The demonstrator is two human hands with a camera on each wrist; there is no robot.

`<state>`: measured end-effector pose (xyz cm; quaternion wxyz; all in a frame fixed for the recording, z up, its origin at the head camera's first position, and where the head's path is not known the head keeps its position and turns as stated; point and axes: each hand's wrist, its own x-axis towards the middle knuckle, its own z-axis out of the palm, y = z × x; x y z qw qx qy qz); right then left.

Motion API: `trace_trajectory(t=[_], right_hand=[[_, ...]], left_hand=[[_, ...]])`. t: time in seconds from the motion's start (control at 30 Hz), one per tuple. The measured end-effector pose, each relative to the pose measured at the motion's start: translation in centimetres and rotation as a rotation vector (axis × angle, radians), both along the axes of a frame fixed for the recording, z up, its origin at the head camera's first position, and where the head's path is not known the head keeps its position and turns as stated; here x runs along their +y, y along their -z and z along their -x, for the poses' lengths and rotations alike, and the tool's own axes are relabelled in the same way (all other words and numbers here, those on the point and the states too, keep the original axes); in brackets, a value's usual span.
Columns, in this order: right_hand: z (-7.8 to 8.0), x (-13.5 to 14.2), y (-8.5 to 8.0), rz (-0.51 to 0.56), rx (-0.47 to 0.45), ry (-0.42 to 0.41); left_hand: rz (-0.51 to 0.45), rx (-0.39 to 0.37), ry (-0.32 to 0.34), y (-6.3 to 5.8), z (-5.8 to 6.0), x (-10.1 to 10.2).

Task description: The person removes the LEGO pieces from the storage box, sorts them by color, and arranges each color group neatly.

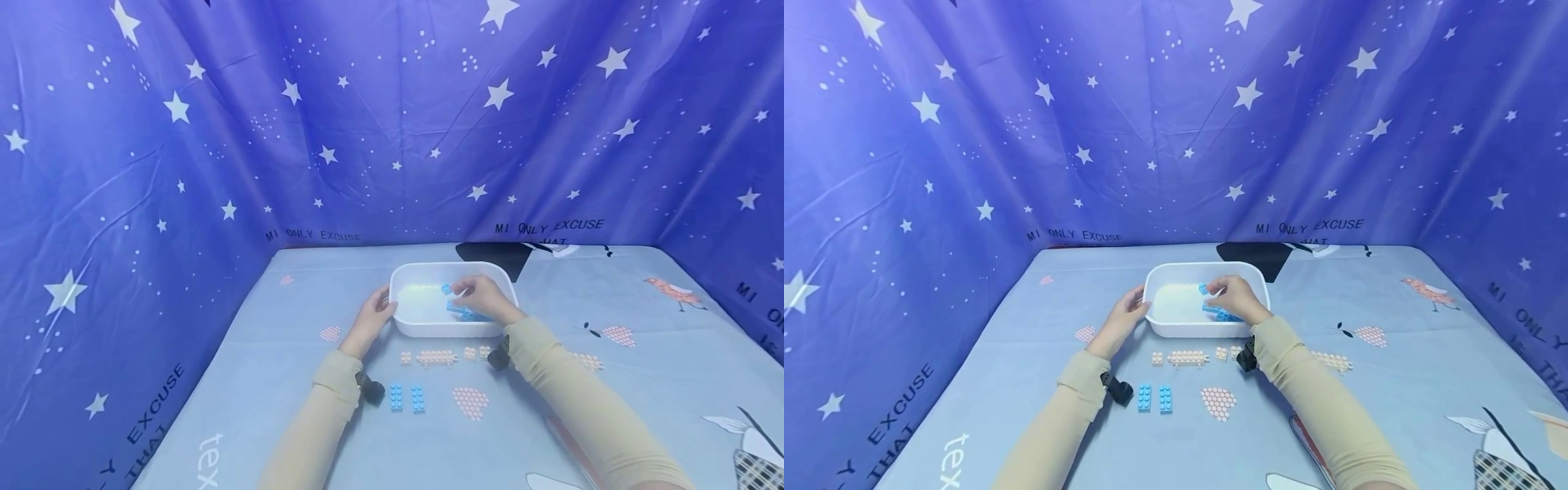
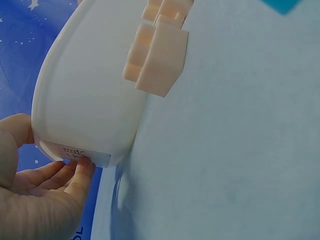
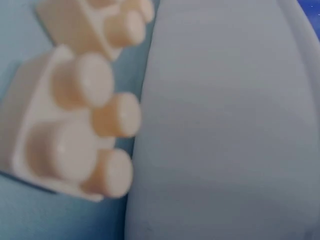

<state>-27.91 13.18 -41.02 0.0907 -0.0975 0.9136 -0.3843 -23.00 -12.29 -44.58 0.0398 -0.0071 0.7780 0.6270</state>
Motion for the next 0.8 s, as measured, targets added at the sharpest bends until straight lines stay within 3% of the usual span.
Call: trace_trajectory(t=[0.3,0.6,0.8], right_hand=[[0.2,-0.05,0.32,0.012,0.029,-0.017],[0.06,-0.19,0.63,0.016,-0.015,-0.015],[0.01,-0.12,0.8,-0.005,0.017,-0.033]], left_hand=[[-0.017,0.012,0.003,-0.08,0.18,-0.05],[-0.004,0.003,0.01,0.16,0.18,-0.08],[-0.001,0.007,0.016,0.29,0.16,-0.04]])
